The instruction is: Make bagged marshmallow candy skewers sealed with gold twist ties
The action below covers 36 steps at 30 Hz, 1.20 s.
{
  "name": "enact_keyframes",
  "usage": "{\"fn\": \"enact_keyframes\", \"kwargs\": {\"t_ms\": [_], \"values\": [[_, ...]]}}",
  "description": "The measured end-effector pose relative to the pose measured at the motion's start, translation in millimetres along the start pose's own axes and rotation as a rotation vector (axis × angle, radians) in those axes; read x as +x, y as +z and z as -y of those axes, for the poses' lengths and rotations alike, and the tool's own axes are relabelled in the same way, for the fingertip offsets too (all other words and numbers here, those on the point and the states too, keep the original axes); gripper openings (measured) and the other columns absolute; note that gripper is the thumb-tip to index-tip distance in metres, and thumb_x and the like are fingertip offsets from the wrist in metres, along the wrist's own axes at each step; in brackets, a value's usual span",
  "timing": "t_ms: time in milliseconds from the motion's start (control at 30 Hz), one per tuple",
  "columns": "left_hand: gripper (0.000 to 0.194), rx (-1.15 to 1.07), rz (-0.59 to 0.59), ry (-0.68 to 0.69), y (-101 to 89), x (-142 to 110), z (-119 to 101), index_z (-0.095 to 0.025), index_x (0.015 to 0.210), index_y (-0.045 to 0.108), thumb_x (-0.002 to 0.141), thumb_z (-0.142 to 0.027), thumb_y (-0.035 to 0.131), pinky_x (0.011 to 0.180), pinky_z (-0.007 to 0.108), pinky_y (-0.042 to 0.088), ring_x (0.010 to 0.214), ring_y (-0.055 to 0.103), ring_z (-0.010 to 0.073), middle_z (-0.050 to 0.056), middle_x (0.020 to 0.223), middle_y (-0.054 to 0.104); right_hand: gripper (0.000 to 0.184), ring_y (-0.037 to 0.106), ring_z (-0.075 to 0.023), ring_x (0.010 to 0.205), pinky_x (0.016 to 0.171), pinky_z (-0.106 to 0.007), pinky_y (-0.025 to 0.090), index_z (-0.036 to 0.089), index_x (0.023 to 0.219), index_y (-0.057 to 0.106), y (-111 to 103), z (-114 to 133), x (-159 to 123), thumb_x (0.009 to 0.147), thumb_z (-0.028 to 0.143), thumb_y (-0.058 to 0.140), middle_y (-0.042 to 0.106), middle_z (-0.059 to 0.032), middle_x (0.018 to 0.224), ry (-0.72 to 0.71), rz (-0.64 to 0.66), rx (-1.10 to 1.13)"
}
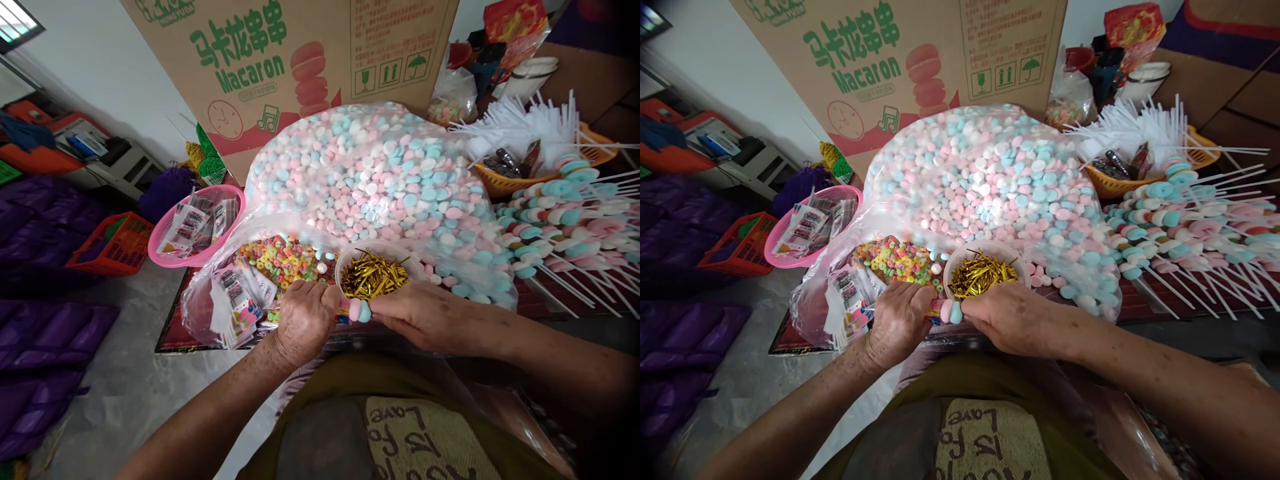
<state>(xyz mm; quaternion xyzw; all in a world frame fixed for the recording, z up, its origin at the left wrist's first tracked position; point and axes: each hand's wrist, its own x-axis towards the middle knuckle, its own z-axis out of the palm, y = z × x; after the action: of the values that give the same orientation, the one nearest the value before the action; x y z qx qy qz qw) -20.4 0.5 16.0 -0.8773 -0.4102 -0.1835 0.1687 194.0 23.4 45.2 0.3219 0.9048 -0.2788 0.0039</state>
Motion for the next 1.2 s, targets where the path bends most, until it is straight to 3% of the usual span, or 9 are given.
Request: {"fn": "enact_keyframes", "kwargs": {"t_ms": [100,233,433,567,633,767,833,1000,1200], "values": [[0.008,-0.235,0.258,-0.147,2.3,3.5,-3.5,-0.018,0.076,0.057,0.078,-0.025,0.060,0.056,0.028,0.037,0.061,0.058,0.0174,0.001,0.066,0.063,0.017,0.050,-0.0147,0.060,0.054,-0.029,0.018,0.016,0.086,0.059,6.5,-0.6,3.9,0.081,0.009,0.045,0.063,-0.0056,0.071,-0.060,-0.070,-0.297],[0.021,-0.548,0.601,-0.408,0.1,15.0,-12.7,-0.022,0.088,0.059,0.073,-0.036,0.067,0.058,0.024,0.042,0.068,0.063,0.0165,-0.002,0.077,0.068,0.021,0.052,-0.0159,0.057,0.051,-0.031,0.015,0.016,0.090,0.060,12.5,-2.7,5.7,0.075,0.006,0.049,0.066,-0.0054,0.072,-0.143,-0.032,-0.360],[0.058,-0.526,0.711,-0.300,-3.8,32.8,-24.6,-0.020,0.130,0.044,0.075,-0.026,0.064,0.081,0.038,0.047,0.093,0.064,0.0284,0.008,0.097,0.069,0.021,0.056,-0.0165,0.059,0.050,-0.028,0.018,0.015,0.087,0.064,15.2,-3.0,9.8,0.073,0.007,0.051,0.068,-0.0070,0.073,-0.055,0.047,-0.280],[0.107,-0.927,0.732,-0.331,-18.5,31.1,10.5,-0.023,0.147,0.016,0.063,-0.047,0.077,0.087,0.035,0.046,0.111,0.056,0.0282,0.011,0.124,0.059,0.015,0.051,-0.0134,0.056,0.052,-0.027,0.019,0.015,0.076,0.060,13.9,-11.3,6.0,0.083,0.013,0.046,0.062,-0.0038,0.065,-0.033,-0.029,-0.165],[0.091,-1.052,0.810,-0.359,-23.0,26.2,31.5,-0.025,0.142,0.033,0.065,-0.049,0.076,0.087,0.032,0.046,0.111,0.055,0.0262,0.008,0.127,0.057,0.023,0.049,-0.0126,0.056,0.053,-0.027,0.020,0.016,0.074,0.058,11.3,-16.2,2.0,0.089,0.016,0.041,0.060,-0.0024,0.063,-0.075,-0.099,-0.116],[0.045,-1.269,1.086,-0.344,-18.6,15.0,42.1,-0.016,0.112,0.062,0.077,-0.044,0.065,0.074,0.026,0.047,0.087,0.061,0.0197,0.002,0.094,0.067,0.027,0.047,-0.0132,0.060,0.056,-0.027,0.020,0.017,0.073,0.056,3.6,-21.2,-4.2,0.092,0.021,0.038,0.058,-0.0028,0.067,-0.202,-0.171,-0.139],[0.040,-1.216,1.009,-0.362,-15.2,10.7,34.8,-0.016,0.109,0.063,0.080,-0.044,0.062,0.068,0.023,0.044,0.079,0.059,0.0168,0.000,0.087,0.067,0.027,0.045,-0.0137,0.060,0.056,-0.028,0.020,0.017,0.071,0.056,0.0,-21.9,-6.7,0.092,0.020,0.037,0.057,-0.0037,0.067,-0.212,-0.196,-0.196],[0.030,-0.746,0.702,-0.323,-15.7,0.6,20.7,-0.017,0.086,0.063,0.080,-0.047,0.062,0.056,0.022,0.035,0.063,0.053,0.0128,-0.003,0.069,0.060,0.022,0.037,-0.0127,0.053,0.053,-0.029,0.016,0.018,0.072,0.054,-6.2,-23.3,-13.6,0.087,0.016,0.038,0.051,-0.0020,0.060,-0.177,-0.197,-0.224],[0.007,-0.024,0.129,0.053,-16.9,-6.5,13.7,-0.017,0.079,0.056,0.084,-0.013,0.052,0.056,0.029,0.033,0.058,0.053,0.0177,0.000,0.062,0.057,0.031,0.031,-0.0094,0.049,0.051,-0.028,0.018,0.018,0.065,0.044,-13.8,-17.8,-13.7,0.093,0.029,0.035,0.039,0.0027,0.053,-0.014,-0.078,0.013]]}}
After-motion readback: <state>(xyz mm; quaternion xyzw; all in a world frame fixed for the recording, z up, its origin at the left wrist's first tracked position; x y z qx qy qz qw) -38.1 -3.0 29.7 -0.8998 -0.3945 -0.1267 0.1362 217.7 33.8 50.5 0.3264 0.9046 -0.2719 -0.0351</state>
